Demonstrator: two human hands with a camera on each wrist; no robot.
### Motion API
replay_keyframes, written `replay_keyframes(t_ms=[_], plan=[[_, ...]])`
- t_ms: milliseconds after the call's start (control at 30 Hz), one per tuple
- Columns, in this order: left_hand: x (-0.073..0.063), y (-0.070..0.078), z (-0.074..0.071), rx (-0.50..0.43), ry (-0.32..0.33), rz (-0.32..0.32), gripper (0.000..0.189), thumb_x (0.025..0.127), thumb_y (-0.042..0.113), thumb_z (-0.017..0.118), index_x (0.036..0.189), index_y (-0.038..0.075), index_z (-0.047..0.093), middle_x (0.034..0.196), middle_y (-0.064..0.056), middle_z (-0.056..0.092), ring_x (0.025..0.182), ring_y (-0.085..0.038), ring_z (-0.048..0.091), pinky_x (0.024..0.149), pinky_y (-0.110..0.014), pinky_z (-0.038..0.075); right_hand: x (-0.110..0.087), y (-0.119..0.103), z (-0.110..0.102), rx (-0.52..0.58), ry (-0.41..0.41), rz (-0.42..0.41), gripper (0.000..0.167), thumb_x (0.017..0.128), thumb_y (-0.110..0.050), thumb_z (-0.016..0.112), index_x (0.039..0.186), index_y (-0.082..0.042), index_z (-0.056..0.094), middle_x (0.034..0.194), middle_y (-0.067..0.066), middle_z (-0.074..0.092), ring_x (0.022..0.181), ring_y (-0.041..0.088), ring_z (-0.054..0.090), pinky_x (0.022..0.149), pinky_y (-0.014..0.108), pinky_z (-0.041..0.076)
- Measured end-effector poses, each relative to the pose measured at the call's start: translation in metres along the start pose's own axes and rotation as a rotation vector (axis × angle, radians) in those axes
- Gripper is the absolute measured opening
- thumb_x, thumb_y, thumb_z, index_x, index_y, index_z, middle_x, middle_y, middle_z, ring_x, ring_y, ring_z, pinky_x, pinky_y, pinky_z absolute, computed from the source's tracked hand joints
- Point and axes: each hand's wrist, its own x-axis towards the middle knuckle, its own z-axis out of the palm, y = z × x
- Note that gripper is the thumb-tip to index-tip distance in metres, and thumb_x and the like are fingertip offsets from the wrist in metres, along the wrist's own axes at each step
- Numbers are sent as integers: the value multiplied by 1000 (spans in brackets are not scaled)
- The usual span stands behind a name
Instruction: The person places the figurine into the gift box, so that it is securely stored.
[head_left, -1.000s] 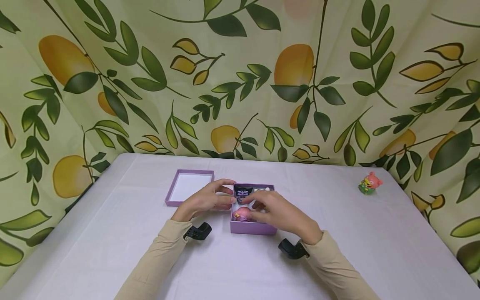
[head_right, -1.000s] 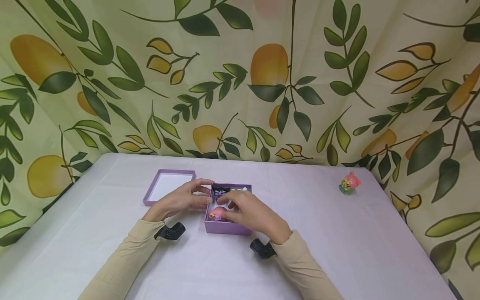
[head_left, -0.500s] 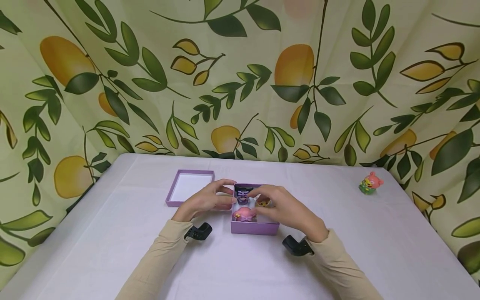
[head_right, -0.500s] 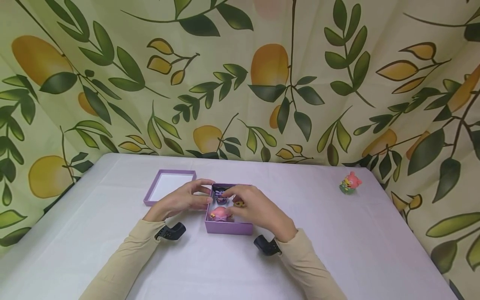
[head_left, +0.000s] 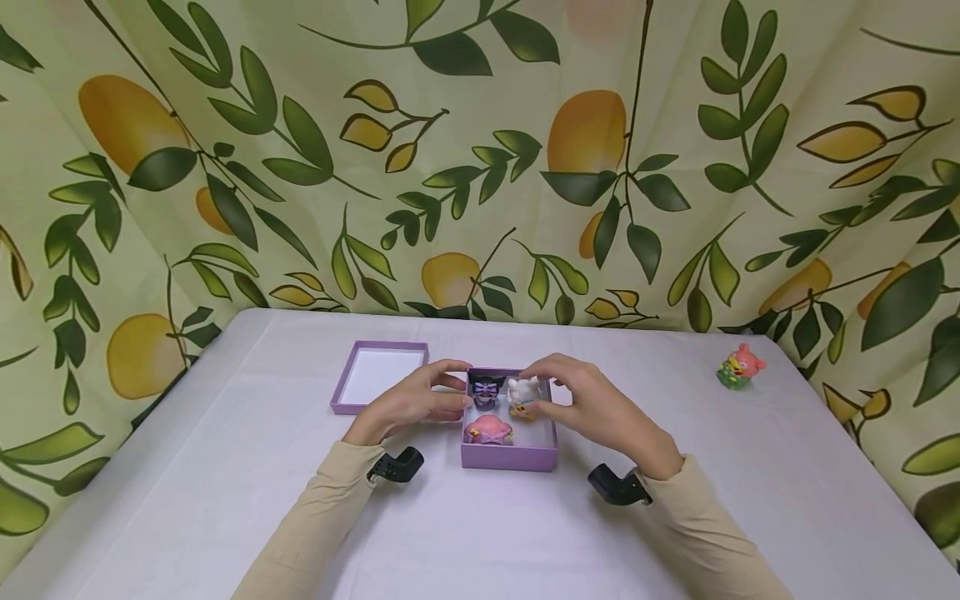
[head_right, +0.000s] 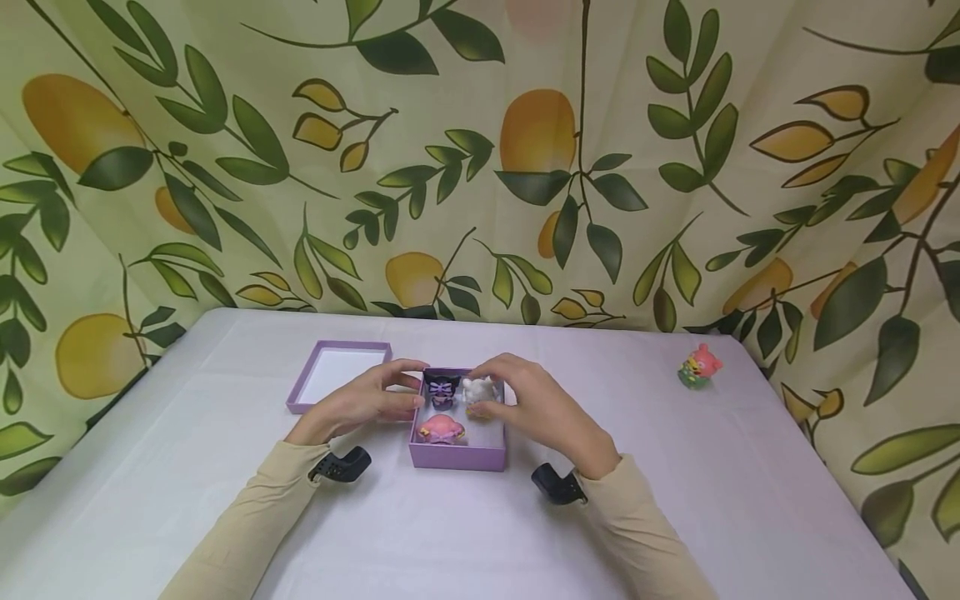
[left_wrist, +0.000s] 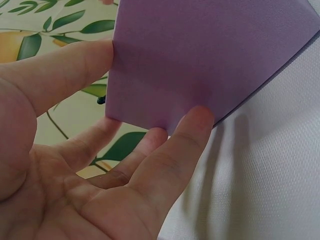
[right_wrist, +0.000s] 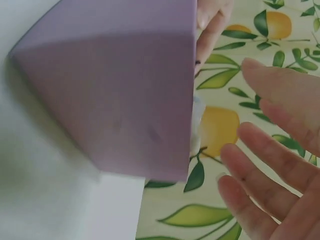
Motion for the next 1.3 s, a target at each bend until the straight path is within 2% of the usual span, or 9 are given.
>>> replay_keyframes(t_ms=[133, 300, 500, 833, 1300], plan=[[0, 0, 0, 1, -2, 1, 63, 91, 4, 67, 147, 1, 39, 132, -26, 47, 92, -19, 67, 94, -40, 60, -5, 7, -7, -10, 46, -20, 38, 84, -15, 80, 119, -8, 67, 117, 4, 69, 108, 23, 65, 90, 45, 59], [0, 0, 0, 10, -2, 4, 62, 91, 4, 67, 147, 1, 39, 131, -26, 47, 93, -19, 67, 94, -41, 60, -13, 14, -14, -43, 90, -28, 38, 83, -16, 80, 118, -8, 67, 118, 2, 68, 109, 19, 64, 88, 44, 59], [0, 0, 0, 7, 2, -1, 62, 91, 4, 67, 147, 1, 39, 131, -25, 47, 92, -18, 66, 95, -41, 60, -20, 20, -19, -83, 142, -54, 35, 83, -14, 80, 116, -10, 67, 116, 3, 69, 107, 21, 65, 86, 44, 59], [0, 0, 0, 18, 6, -11, 62, 91, 5, 68, 146, 3, 40, 132, -25, 48, 94, -19, 66, 95, -40, 60, -29, 24, -29, -118, 134, 42, 39, 82, -17, 82, 117, -10, 67, 118, 5, 69, 110, 22, 64, 88, 45, 59], [-1, 1, 0, 36, 8, -16, 62, 92, 7, 68, 147, 4, 40, 133, -25, 48, 96, -20, 67, 95, -40, 60, -47, 39, -41, -202, 206, 48, 41, 77, -12, 85, 115, -8, 68, 114, 6, 70, 104, 22, 65, 79, 43, 60]])
